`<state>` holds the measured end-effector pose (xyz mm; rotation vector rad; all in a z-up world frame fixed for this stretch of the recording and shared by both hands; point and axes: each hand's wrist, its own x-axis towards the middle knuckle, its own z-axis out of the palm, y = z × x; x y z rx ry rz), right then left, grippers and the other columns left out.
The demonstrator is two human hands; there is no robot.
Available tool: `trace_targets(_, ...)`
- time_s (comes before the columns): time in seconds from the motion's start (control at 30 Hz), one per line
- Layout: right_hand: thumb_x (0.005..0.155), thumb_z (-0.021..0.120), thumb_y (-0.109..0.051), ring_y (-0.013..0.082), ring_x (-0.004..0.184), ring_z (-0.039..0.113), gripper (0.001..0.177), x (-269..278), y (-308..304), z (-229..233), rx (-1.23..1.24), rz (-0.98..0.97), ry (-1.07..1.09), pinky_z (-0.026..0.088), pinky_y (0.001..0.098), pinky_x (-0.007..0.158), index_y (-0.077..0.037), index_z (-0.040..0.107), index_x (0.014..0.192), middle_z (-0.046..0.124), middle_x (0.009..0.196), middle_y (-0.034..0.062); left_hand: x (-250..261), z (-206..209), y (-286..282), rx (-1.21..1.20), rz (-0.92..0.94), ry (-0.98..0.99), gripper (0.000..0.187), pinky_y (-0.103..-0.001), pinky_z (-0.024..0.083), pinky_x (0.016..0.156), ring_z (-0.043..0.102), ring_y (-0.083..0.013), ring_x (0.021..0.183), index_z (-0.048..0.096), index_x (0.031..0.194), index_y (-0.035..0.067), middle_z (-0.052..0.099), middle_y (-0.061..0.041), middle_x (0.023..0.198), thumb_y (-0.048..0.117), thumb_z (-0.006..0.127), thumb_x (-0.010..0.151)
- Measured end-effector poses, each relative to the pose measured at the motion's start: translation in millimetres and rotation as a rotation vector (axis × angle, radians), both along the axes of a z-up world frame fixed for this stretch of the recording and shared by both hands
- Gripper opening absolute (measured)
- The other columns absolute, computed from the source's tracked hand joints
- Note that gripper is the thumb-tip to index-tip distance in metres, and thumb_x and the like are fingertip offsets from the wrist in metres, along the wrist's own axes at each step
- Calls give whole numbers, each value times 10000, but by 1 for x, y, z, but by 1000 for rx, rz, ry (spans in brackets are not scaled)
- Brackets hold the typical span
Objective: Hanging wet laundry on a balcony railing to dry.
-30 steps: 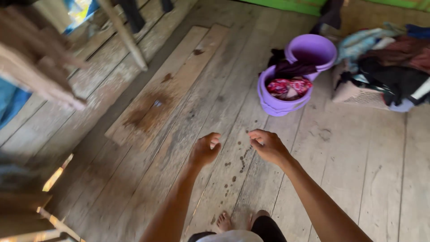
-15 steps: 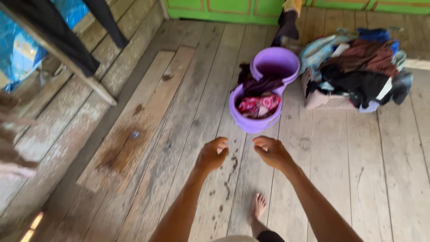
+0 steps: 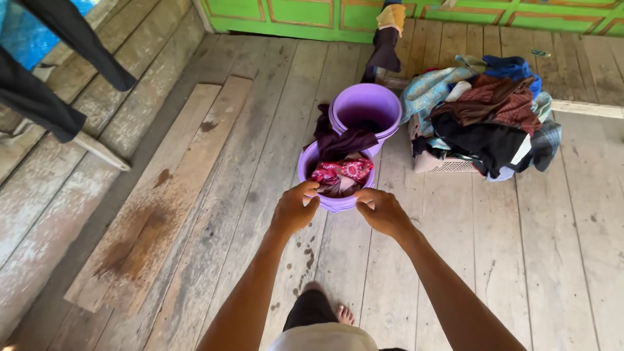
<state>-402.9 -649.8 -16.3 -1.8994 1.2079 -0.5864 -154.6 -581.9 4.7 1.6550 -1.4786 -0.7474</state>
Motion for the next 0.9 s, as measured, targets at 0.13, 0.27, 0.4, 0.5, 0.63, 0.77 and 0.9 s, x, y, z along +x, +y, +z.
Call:
trace_targets(0.13,937,659,-226,234,1026,749,295,-19,-40,1,-4,-22,-10,590,374,873,-86,709,1192,773,1133,99,-8,-26,-42,31,11,25,374,-370,602,805,765,-239,1000,665,1249,64,775,-128,1099,179,683,894)
trace_targets(0.27,921,659,-215,232,1016,752,283,-36,-105,3,-2,-68,27,590,375,872,-81,719,1163,776,1129,93,-8,-45,-104,-3,-3,37,373,-363,601,827,776,-237,984,671,1245,57,785,-131,1078,170,683,889)
trace_targets(0.4,902,672,-169,245,1004,742,248,-51,-191,-4,-99,-111,-2,582,383,860,-54,732,1113,777,1090,104,-8,-68,-185,25,46,55,375,-357,612,832,782,-240,968,677,1240,52,786,-136,1064,160,671,881)
trace_targets(0.5,896,675,-138,244,977,754,221,-64,-268,-2,-194,-110,-47,593,369,850,-39,734,1084,781,1052,110,-20,-57,-246,-1,83,67,375,-355,614,838,781,-237,970,673,1241,53,785,-134,1066,167,663,884)
trace_targets(0.63,908,662,-114,233,965,766,218,-55,-351,33,-203,-114,-130,610,346,828,-39,725,1103,776,1048,114,-24,-4,-311,-20,146,39,373,-361,598,858,767,-240,1010,673,1242,57,774,-133,1103,166,666,885)
trace_targets(0.77,924,668,-123,230,992,759,216,-54,-411,52,-193,-80,-114,600,354,849,-39,721,1116,773,1066,119,-29,15,-362,-3,177,19,363,-362,590,865,767,-248,1010,686,1227,68,781,-131,1092,160,667,876)
trace_targets(0.9,933,659,-124,237,1031,747,214,-53,-449,58,-198,-41,-64,585,366,896,-50,735,1119,773,1104,120,-29,14,-394,-10,162,5,349,-365,599,853,774,-257,1000,685,1215,65,781,-138,1077,159,663,881)
